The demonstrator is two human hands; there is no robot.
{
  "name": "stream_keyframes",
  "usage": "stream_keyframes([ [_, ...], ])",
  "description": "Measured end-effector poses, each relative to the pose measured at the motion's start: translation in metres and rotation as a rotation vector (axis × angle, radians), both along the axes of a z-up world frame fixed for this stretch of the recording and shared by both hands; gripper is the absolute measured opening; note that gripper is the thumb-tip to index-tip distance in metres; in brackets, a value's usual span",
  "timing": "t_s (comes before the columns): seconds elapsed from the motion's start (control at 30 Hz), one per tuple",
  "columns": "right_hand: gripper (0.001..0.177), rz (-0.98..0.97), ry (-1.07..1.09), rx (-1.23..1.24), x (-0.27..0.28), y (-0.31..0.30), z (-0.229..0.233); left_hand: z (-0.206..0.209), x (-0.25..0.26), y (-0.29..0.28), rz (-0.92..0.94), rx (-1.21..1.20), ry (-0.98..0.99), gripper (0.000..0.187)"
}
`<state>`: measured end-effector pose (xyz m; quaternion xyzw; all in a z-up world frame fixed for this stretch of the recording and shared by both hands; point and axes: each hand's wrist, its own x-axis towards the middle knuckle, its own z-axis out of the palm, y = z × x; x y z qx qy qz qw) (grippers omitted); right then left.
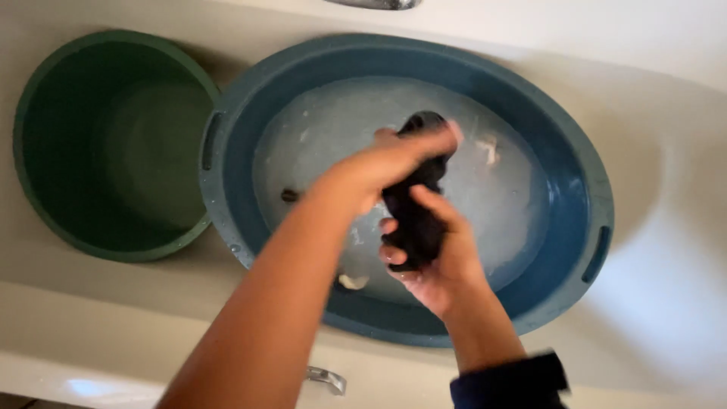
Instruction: Hand-washing various items of clothing in plastic basins inside a bathtub.
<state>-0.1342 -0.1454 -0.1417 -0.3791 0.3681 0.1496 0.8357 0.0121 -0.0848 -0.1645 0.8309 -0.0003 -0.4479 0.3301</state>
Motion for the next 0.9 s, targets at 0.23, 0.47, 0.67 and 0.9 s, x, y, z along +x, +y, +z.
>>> stream_keyframes([
  [0.23, 0.06, -0.507, -0.263, 1.147, -0.002, 0.037, 0.079, 0.039, -0.124, 0.036, 1.211, -1.047, 0.446, 0.082],
  [0.47, 0.095, -0.665, -0.459, 1.504, -0.019, 0.049, 0.105, 0.082, -0.188, -0.007, 1.051, -1.216, -0.478, 0.061],
  [0.67, 0.053, -0.949, -0.536, 1.289, -0.032, 0.046, 0.117, 0.078, -0.115, 0.013, 1.004, -1.812, 0.8, 0.052],
  [0.9, 0.057, -0.312, -0.393, 0.994, -0.056, 0.006, 0.102, 0.092, -0.065, 0.049, 0.52, -1.336, 0.924, 0.024],
])
